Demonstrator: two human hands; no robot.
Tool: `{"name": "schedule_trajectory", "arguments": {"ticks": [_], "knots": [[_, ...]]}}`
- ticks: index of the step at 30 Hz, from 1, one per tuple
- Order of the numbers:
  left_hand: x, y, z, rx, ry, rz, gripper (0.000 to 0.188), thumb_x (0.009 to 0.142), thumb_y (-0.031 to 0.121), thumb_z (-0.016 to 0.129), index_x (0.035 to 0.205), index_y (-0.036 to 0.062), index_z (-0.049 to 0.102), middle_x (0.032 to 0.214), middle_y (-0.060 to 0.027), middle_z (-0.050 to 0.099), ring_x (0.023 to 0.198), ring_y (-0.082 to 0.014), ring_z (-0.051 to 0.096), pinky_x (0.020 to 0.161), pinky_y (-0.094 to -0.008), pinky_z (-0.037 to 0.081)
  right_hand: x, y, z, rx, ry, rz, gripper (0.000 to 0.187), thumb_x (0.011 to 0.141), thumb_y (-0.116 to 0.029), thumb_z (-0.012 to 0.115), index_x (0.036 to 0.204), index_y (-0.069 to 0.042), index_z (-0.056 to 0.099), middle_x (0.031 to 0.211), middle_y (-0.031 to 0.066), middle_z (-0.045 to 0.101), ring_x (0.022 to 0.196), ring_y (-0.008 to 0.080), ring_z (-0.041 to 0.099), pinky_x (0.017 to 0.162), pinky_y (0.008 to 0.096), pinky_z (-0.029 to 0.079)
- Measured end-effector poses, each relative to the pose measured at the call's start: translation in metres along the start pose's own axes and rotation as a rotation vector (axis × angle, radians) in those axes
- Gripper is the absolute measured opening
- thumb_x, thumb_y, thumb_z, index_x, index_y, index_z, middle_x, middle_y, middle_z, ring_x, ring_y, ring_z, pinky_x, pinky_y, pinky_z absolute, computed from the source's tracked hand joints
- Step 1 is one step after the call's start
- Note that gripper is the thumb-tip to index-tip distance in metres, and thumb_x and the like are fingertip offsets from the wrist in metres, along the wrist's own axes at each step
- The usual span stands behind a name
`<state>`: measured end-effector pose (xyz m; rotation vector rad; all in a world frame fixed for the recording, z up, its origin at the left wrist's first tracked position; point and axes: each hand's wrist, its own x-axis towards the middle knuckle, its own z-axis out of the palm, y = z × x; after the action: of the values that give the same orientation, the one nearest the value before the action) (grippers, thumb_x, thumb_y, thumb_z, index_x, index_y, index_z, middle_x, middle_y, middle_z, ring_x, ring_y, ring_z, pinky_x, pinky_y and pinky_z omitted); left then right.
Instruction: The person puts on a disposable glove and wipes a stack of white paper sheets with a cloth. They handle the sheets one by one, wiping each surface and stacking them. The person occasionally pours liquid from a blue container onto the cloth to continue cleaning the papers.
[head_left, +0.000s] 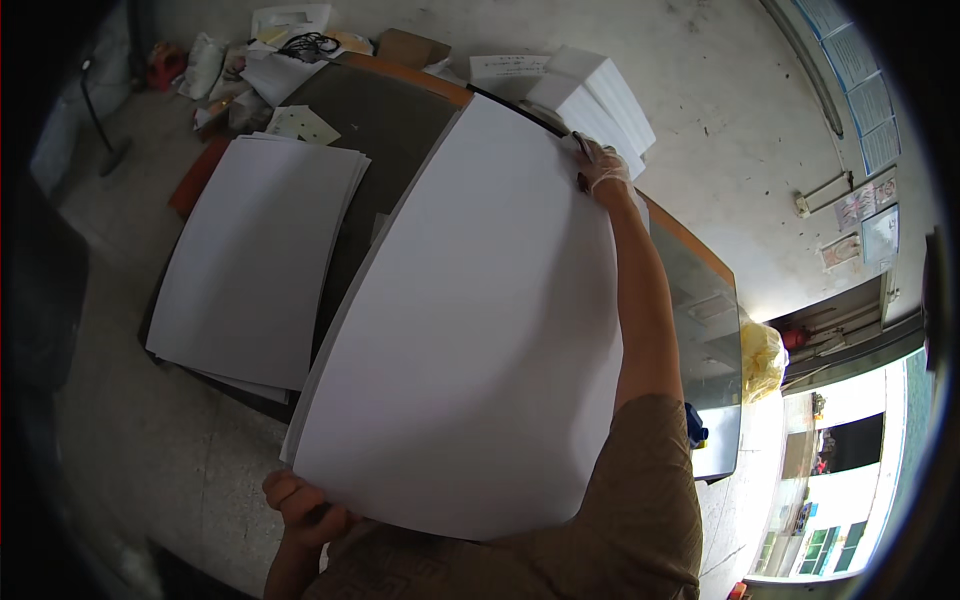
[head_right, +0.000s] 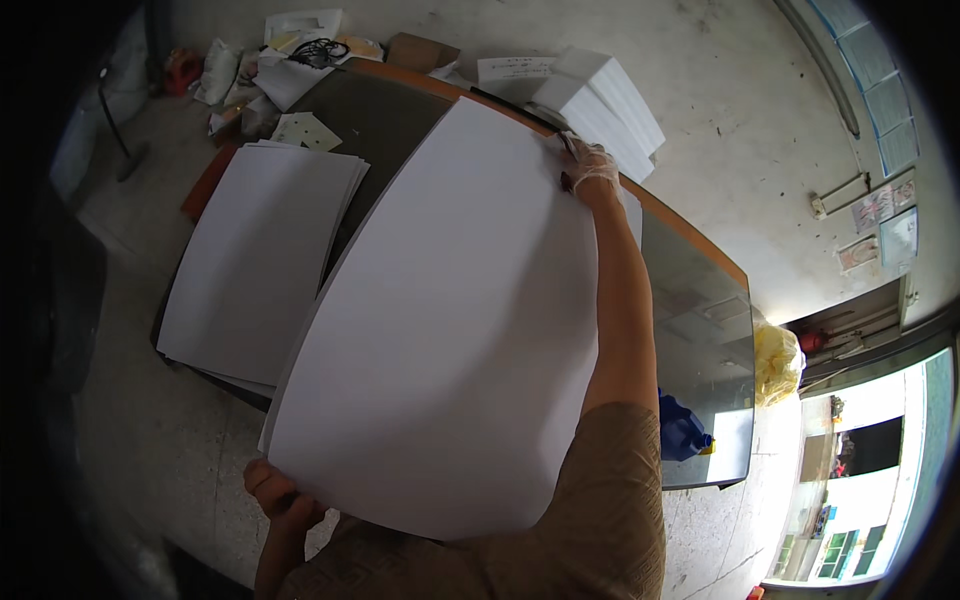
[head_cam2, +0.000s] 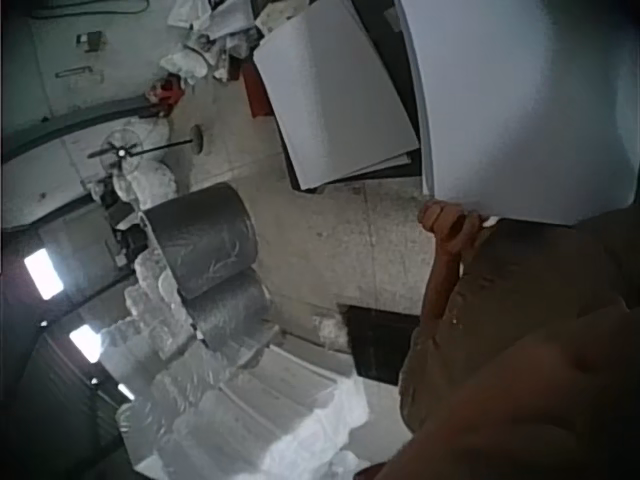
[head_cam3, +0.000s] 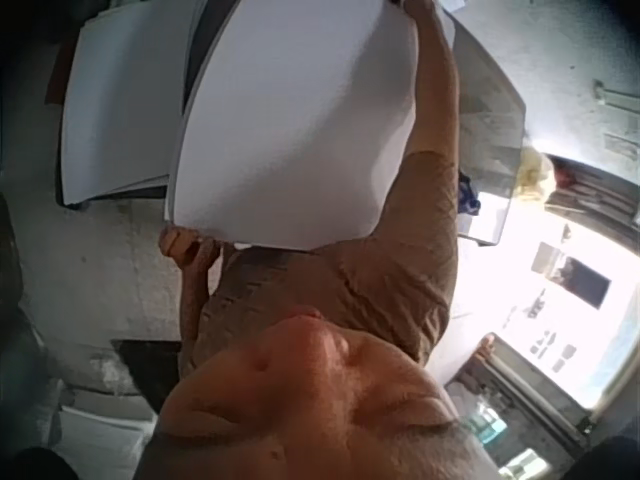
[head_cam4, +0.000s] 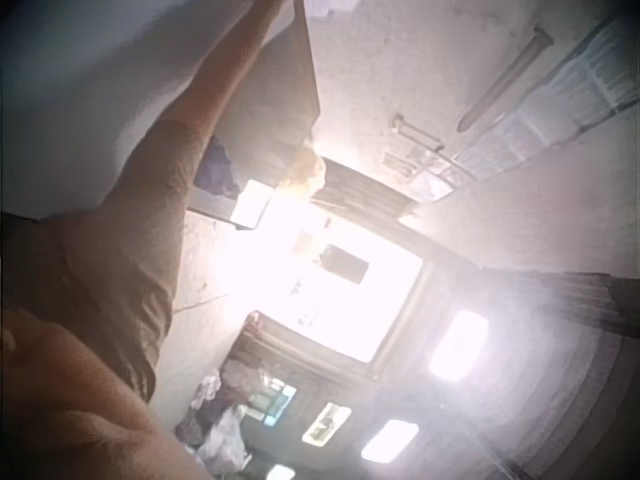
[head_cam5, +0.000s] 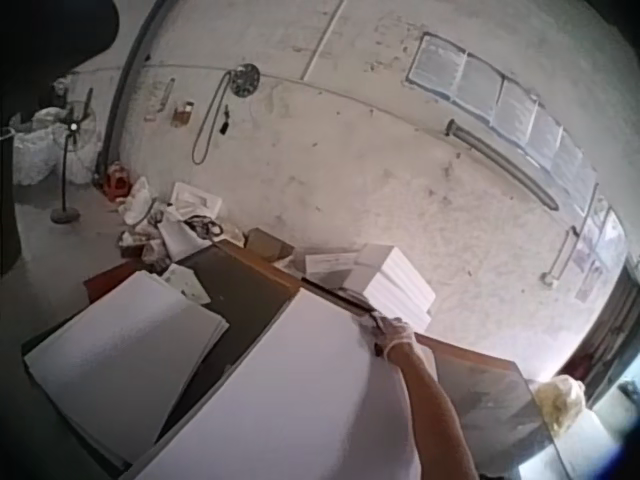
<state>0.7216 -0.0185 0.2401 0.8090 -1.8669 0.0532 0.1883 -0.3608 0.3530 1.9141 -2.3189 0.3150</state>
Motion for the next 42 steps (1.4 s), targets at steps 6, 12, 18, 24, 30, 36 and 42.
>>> {"name": "schedule_trajectory", "arguments": {"ticks": [6, 12, 18, 24, 30, 36, 42], "knots": [[0.003, -0.008, 0.000, 0.069, -0.034, 0.038, 0.022, 0.095, 0.044, 0.057, 0.093, 0.0260, 0.044, 0.098, -0.0012, 0.039, 0.093, -0.0221, 0.038, 0.077, -0.0383, 0.036, -0.163, -0.049, -0.035, -0.192, -0.130, -0.145, 0.046, 0.095, -0.036, 0.056, 0.137, -0.018, 0.050, 0.123, 0.0175, 0.056, 0.111, 0.0332, 0.054, 0.097, 0.0379, 0.044], [0.005, -0.032, 0.020, 0.006, 0.103, 0.250, 0.019, 0.098, 0.044, 0.048, 0.098, 0.0254, 0.044, 0.100, -0.0022, 0.039, 0.095, -0.0211, 0.039, 0.079, -0.0389, 0.037, -0.478, -0.091, -0.111, 0.315, -0.147, -0.508, 0.075, 0.052, -0.032, 0.086, 0.123, -0.024, 0.061, 0.113, 0.0094, 0.055, 0.100, 0.0264, 0.053, 0.079, 0.0423, 0.043], [0.005, -0.038, 0.033, 0.036, 0.193, 0.307, 0.021, 0.100, 0.047, 0.039, 0.098, 0.0268, 0.039, 0.097, -0.0022, 0.036, 0.094, -0.0191, 0.037, 0.084, -0.0373, 0.038, -0.461, -0.076, -0.114, 0.222, -0.165, -0.423, 0.055, 0.062, -0.022, 0.081, 0.115, -0.022, 0.066, 0.102, 0.0075, 0.056, 0.091, 0.0246, 0.053, 0.076, 0.0403, 0.043], [-0.008, -0.020, 0.009, 0.103, 0.017, 0.150, 0.013, 0.099, 0.038, 0.043, 0.104, 0.0261, 0.039, 0.102, -0.0031, 0.037, 0.098, -0.0224, 0.039, 0.090, -0.0458, 0.040, -0.208, 0.019, -0.062, -0.127, -0.118, -0.075, 0.052, 0.088, -0.038, 0.064, 0.136, -0.023, 0.052, 0.122, 0.0179, 0.052, 0.116, 0.0366, 0.048, 0.099, 0.0424, 0.043], [-0.008, -0.004, -0.010, 0.159, -0.121, 0.014, 0.013, 0.097, 0.032, 0.050, 0.103, 0.0247, 0.041, 0.103, -0.0042, 0.040, 0.101, -0.0261, 0.042, 0.096, -0.0507, 0.038, -0.016, 0.111, -0.009, 0.049, -0.029, 0.162, 0.047, 0.091, -0.038, 0.060, 0.135, -0.023, 0.054, 0.125, 0.0178, 0.060, 0.115, 0.0318, 0.058, 0.097, 0.0390, 0.045], [-0.006, -0.005, -0.013, 0.088, -0.137, -0.010, 0.015, 0.097, 0.035, 0.051, 0.100, 0.0218, 0.044, 0.103, -0.0058, 0.042, 0.106, -0.0286, 0.042, 0.096, -0.0536, 0.037, -0.102, 0.070, -0.026, 0.059, 0.107, 0.080, 0.044, 0.091, -0.036, 0.062, 0.132, -0.021, 0.057, 0.122, 0.0183, 0.059, 0.113, 0.0347, 0.057, 0.095, 0.0416, 0.046], [0.018, -0.002, 0.001, -0.046, -0.087, 0.023, 0.023, 0.095, 0.031, 0.058, 0.086, 0.0132, 0.047, 0.100, -0.0072, 0.041, 0.100, -0.0294, 0.041, 0.089, -0.0514, 0.040, -0.363, -0.005, -0.088, 0.055, 0.017, -0.199, 0.051, 0.075, -0.022, 0.074, 0.124, -0.014, 0.060, 0.113, 0.0175, 0.056, 0.107, 0.0394, 0.053, 0.091, 0.0474, 0.043]]}}
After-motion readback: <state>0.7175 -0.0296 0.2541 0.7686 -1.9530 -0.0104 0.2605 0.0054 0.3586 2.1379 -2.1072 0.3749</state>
